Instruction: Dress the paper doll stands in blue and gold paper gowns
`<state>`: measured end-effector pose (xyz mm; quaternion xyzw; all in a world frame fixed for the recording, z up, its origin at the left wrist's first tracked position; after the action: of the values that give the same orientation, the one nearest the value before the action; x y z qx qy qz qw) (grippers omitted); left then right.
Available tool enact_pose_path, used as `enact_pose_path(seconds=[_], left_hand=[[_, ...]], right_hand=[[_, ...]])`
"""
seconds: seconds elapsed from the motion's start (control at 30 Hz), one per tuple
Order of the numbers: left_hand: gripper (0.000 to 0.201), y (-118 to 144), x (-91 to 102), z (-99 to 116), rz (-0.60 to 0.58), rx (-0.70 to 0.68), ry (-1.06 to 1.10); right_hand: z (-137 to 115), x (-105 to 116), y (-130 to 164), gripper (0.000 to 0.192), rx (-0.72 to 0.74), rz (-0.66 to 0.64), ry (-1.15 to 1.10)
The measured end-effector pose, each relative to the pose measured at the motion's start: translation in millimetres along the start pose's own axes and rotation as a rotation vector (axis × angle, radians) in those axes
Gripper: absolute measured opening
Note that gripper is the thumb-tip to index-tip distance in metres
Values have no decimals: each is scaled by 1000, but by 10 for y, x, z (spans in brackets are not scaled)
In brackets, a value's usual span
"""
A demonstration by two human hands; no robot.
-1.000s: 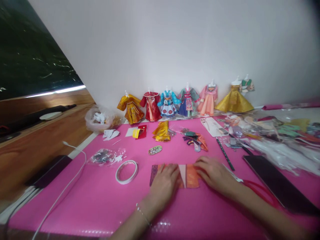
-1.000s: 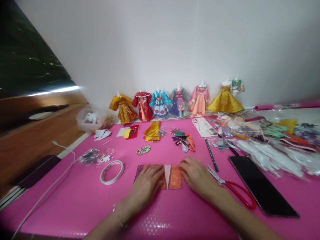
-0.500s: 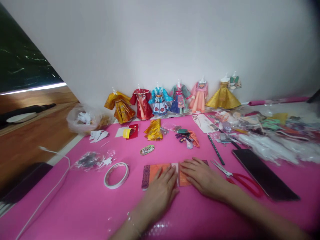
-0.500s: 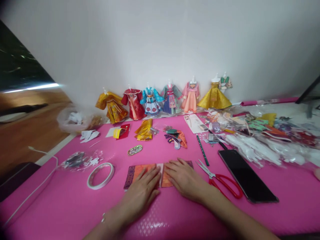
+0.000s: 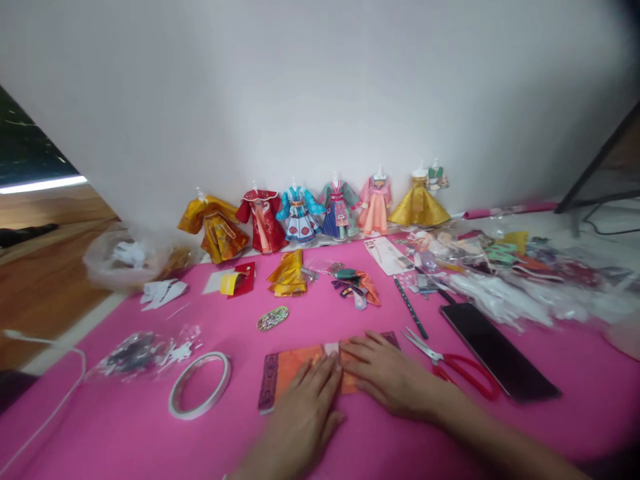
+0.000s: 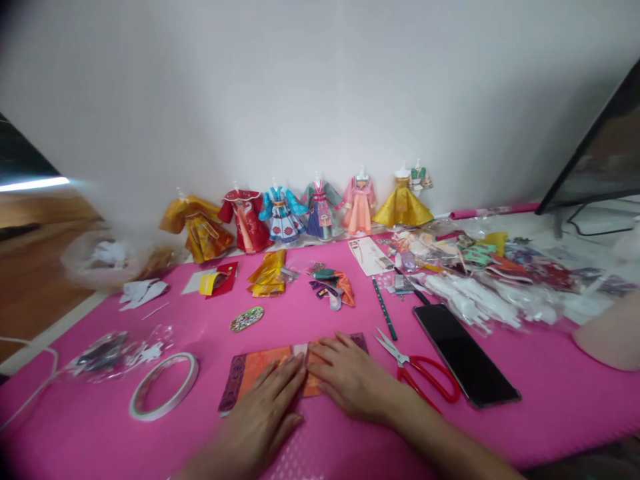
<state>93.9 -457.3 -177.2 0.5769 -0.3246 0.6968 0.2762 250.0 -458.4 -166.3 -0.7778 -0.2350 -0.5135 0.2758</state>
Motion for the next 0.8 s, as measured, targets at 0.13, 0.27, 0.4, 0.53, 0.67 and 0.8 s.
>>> enact_pose_path(seconds=[0.13, 0.27, 0.4, 0.53, 0.67, 0.8], left_hand=[[57, 32, -36, -5, 43, -45, -65], [57, 29, -116, -57, 100, -106, -134], [49, -64, -25, -61, 150, -114, -131], [21, -256, 122, 6, 97, -13, -5], [16, -396, 62, 47, -9, 50, 75], [7, -410, -50, -14, 61, -12, 57]], right_hand=[[10, -4, 3, 37, -20, 7, -25], [15, -42, -2, 37, -29, 14, -21], [-6, -22, -25, 35, -42, 33, -16], [-32, 46, -43, 37, -42, 45, -63], [20, 107, -42, 40, -56, 90, -134], [272, 281, -43, 29, -152, 224, -122]])
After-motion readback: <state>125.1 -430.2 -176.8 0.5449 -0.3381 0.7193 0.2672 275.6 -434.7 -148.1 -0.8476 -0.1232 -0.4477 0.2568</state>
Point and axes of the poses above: each hand's wrist, its own y-axis away from the middle knuckle, its own x-axis out of the back of the hand, z = x × y, the point moved 6 cm from there along -y, towards the middle knuckle, and after that the axes turned 5 degrees about x, right-handed, at the moved point
